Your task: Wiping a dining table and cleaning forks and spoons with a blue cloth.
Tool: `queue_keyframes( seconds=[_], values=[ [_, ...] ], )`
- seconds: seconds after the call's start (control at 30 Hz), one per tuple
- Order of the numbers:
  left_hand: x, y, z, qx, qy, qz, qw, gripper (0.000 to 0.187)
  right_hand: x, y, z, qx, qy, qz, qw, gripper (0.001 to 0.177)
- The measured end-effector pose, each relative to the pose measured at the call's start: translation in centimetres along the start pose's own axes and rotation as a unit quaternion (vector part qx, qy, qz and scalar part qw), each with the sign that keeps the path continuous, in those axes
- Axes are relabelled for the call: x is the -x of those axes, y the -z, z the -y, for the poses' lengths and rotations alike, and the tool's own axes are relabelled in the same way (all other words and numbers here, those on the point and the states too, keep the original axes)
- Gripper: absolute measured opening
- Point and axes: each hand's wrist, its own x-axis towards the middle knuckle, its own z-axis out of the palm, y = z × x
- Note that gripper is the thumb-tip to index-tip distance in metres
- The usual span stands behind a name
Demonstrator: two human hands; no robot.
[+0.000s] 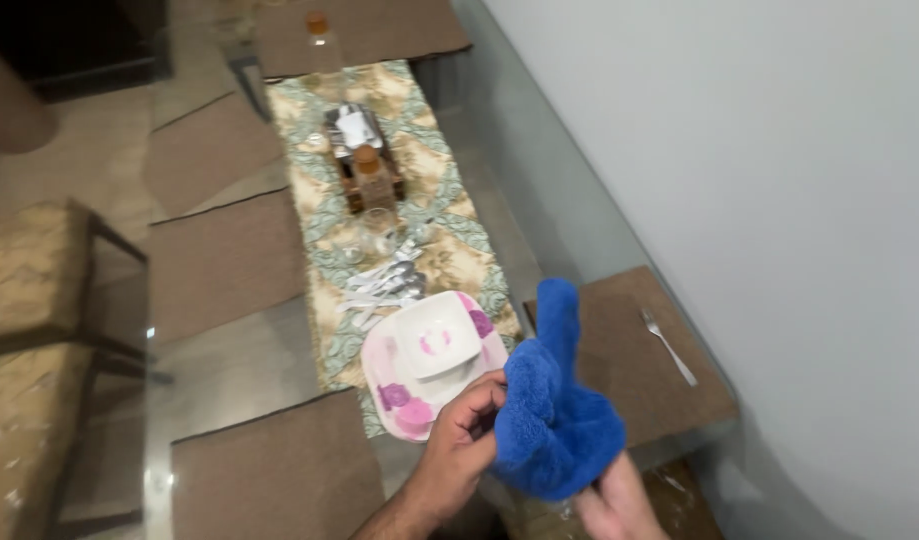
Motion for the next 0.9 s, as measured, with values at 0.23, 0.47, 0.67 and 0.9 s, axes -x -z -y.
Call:
queue_keyframes(
  seconds=[0.23, 0.47, 0.67, 0.9],
  values=[
    [3.7, 3.7, -3.1, 0.01, 0.043, -0.054, 0.998, 0.011, 3.6, -8.3, 0.3, -0.023, -0.061, -0.001, 0.998, 0.055],
    [6.2, 5.9, -1.3, 0.026, 0.047, -0.034, 0.998, 0.01, 8.7, -14.5, -3.9, 0.371, 0.106, 0.014, 0.922, 0.036],
    [5.6, 8.8, 0.8, -0.089, 0.096, -0.083, 0.988, 0.017, 4.8, -9.2, -4.6, 0.055, -0.131, 0.115, 0.983, 0.047],
    [2.5, 16.4, 2.6, -0.115, 0.155, -0.148, 0.97, 0.023, 1.6, -6.1, -5.8, 0.043, -0.104, 0.107, 0.988, 0.05]
  ],
)
